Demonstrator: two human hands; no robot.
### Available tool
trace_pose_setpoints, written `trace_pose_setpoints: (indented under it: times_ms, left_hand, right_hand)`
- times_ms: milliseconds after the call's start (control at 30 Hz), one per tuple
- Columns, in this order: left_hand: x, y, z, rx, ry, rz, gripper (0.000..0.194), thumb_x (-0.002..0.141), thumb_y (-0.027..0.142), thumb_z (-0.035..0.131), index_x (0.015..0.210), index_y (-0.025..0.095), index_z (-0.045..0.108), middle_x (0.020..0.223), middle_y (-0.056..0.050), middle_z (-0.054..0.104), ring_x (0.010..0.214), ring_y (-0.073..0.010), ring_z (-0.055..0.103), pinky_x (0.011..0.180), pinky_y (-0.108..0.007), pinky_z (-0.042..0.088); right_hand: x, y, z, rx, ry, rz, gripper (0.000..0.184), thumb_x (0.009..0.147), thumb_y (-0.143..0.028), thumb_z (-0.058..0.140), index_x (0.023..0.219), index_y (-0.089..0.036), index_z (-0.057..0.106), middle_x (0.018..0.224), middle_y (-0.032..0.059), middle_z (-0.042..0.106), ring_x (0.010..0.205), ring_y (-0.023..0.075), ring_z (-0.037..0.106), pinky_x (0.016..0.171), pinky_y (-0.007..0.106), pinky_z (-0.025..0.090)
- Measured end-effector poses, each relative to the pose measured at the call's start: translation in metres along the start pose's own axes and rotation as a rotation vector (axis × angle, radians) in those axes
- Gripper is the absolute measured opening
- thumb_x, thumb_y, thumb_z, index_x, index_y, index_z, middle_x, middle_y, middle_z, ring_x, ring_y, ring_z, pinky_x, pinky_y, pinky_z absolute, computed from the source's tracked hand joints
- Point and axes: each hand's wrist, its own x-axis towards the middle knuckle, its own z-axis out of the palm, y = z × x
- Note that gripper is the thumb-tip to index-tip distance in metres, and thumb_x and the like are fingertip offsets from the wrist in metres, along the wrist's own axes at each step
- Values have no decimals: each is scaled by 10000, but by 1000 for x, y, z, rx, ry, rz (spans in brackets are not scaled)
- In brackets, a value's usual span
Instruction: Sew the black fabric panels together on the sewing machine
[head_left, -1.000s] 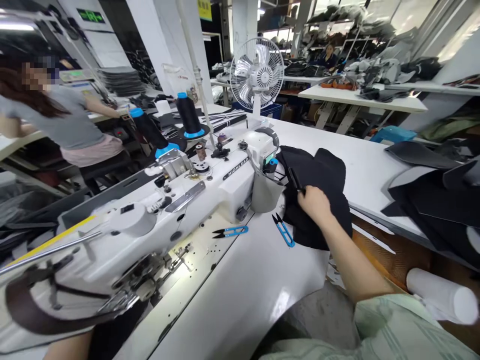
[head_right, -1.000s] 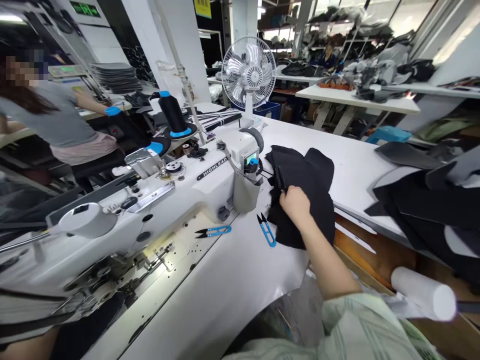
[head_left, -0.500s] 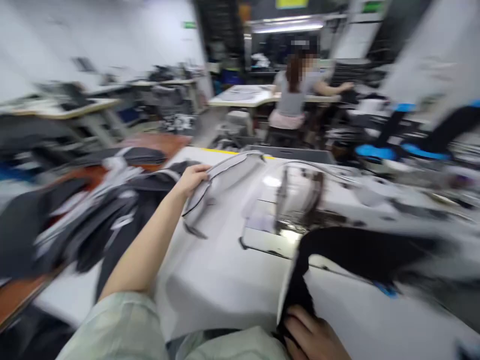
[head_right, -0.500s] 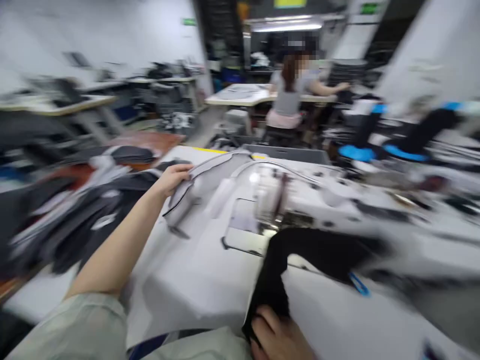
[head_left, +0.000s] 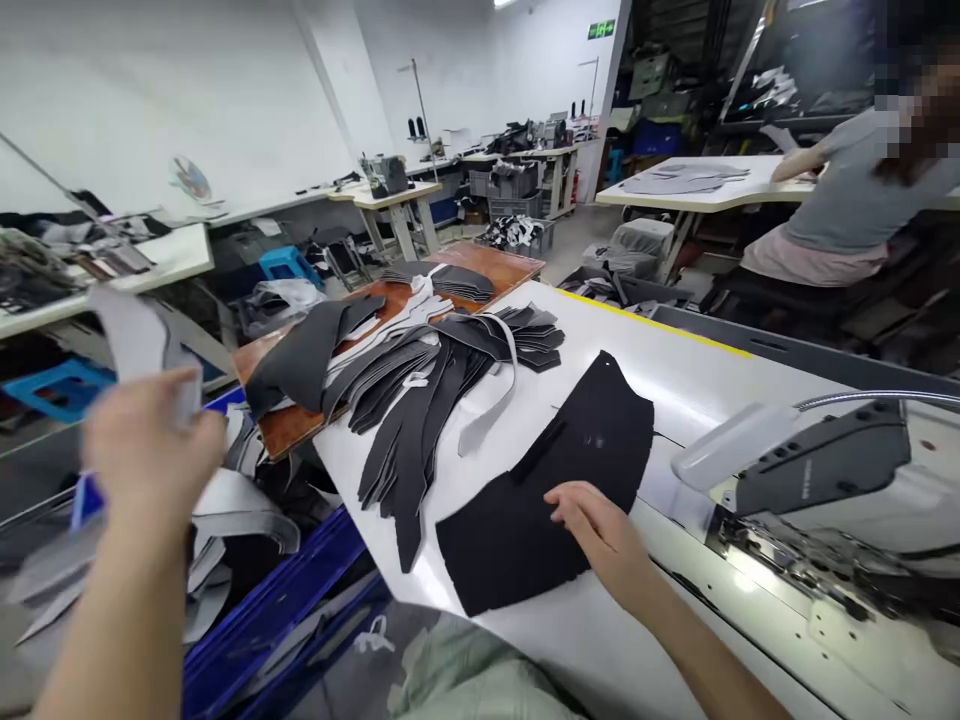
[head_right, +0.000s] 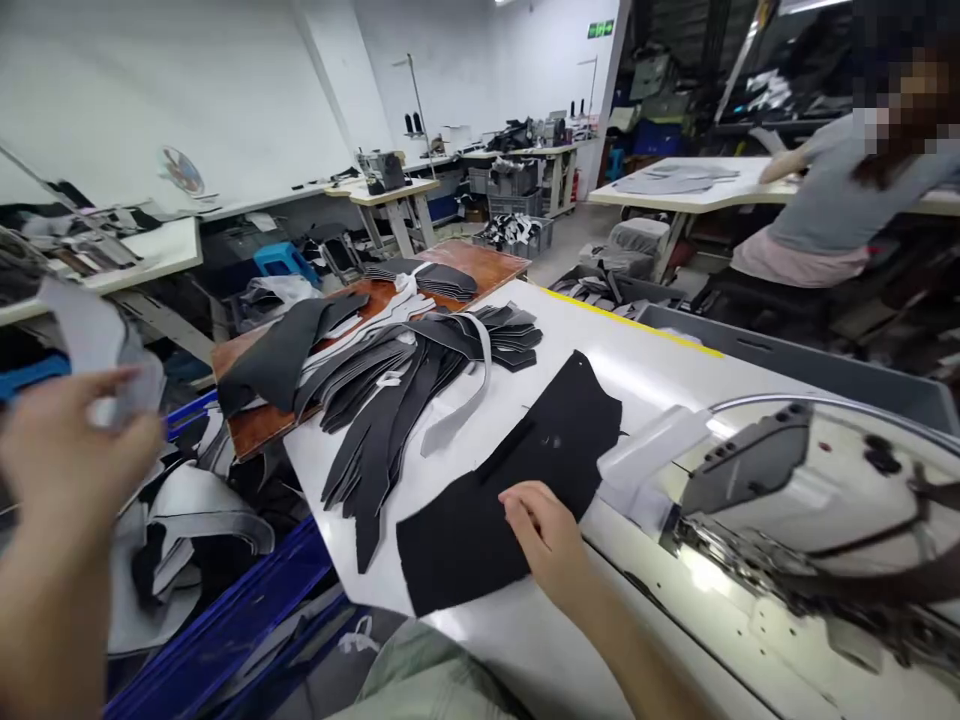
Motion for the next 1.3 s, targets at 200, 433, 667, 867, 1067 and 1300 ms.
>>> trace_pose_setpoints:
  times_ms: [200,433,667,867,1067,1300]
  left_hand:
    - [-7,156,124,-649,-640,396,445,817,337,493,1196,106,533,1124,-133,630,990,-210,621,869,-331,497]
    - [12,287,205,-408,-653,281,557,728,202,680,1220,50,467,1236,-294,470,1105,-377,570,914,-478,441]
    - [19,274,146,-789,-610,640,529,741,30,482,1245,187,507,1289,-90,526,1176,-206,533,980,-329,448]
    - [-69,242,102,-884,-1259,796,550,746,115,500,1289,201,496,1175,-79,628,861,-172,652,730,-290,556]
    - [-139,237,126,-553,-1276,1065,542,698,17,426,1217,137,526,1198,-138,605,1076,-206,603,915,-345,522]
    - [-163,294,117,-338,-906,1397,492,860,289,488,1303,77,454,1419,-198,411,1287,-316,417,1026,-458,431]
  right_hand:
    - [-13,46,-22,-726,-13,-152,616,702,19,328,1243,-143,573,1326,139,542,1256,269,476,993,486,453]
    - [-72,40,1,-805,-90,-245,634,663,-96,455,1283,-185,550,1303,123,562,1206,294,511,1039,544,395]
    - [-84,48,4,-694,12,-240,674,616,36,367,1207,-186,602,1021,97,643,988,214,609,1002,470,462]
    - [-72,23,-7,-623,-86,-53,535,706,-33,450,1193,-198,598,1445,124,414,1380,283,285,1102,559,263]
    - [-79,10,-12,-561,-177,25,484,842,-146,480,1324,-175,497,1410,134,461,1372,270,304,1140,530,159]
    - [-87,9,-13,-587,-166,44,556,833,-162,521,1383,-175,442,1381,165,480,1336,280,361,1136,489,209]
